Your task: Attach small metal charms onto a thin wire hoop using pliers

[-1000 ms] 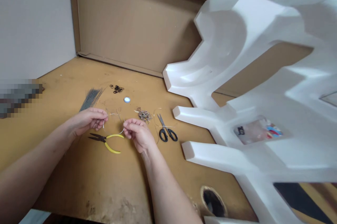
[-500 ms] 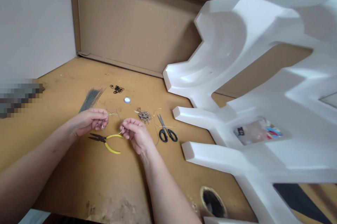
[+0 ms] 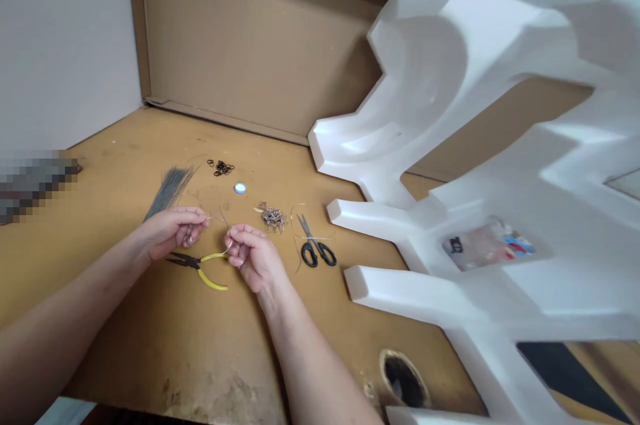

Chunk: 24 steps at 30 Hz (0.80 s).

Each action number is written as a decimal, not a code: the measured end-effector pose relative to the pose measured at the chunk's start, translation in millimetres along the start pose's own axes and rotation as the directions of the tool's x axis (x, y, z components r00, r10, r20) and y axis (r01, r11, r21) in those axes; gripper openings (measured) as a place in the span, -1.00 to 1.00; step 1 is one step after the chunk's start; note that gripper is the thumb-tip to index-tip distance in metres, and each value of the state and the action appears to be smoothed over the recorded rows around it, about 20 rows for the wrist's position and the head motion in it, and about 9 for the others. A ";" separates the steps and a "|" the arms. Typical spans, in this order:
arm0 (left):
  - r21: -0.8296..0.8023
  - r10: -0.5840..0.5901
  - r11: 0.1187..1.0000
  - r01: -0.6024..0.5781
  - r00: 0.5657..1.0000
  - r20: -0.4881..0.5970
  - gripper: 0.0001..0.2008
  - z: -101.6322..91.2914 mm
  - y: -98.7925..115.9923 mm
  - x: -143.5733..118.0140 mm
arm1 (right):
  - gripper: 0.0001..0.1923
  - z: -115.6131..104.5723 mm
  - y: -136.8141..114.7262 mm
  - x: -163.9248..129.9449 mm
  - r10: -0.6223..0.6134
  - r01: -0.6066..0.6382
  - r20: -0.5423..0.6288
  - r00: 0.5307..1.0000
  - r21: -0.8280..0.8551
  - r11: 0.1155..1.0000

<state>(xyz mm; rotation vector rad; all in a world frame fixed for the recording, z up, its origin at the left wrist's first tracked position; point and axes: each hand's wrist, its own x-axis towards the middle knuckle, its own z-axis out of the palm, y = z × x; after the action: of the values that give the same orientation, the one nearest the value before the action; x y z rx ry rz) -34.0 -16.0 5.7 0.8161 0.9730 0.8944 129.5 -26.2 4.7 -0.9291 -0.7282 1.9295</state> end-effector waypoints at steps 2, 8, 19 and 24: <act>-0.001 0.001 1.000 -0.001 1.000 0.001 -0.92 -0.5 -1.4 0.8 | -0.88 -0.5 0.7 0.3 -0.006 0.006 -0.001 1.000 -0.013 1.000; -0.006 0.001 1.000 -0.001 1.000 0.012 -0.83 -2.4 -3.9 2.1 | -0.87 -2.3 -1.9 0.0 -0.064 0.063 -0.033 0.997 -0.044 0.997; -0.075 0.013 0.997 -0.018 0.998 -0.064 -0.93 6.4 -6.0 0.5 | -0.83 -4.9 -8.0 -0.2 -0.201 0.195 -0.128 0.971 -0.060 0.979; -0.137 0.029 0.990 -0.039 0.996 -0.079 -0.94 7.1 -4.4 -0.3 | -0.82 -3.5 -5.5 0.1 -0.205 0.199 -0.151 0.967 -0.054 0.979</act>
<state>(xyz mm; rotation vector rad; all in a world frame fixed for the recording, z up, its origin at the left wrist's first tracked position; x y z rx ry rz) -26.4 -19.2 4.4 0.6855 0.9549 1.0180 134.8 -23.0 7.0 -0.9782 -0.7403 1.6503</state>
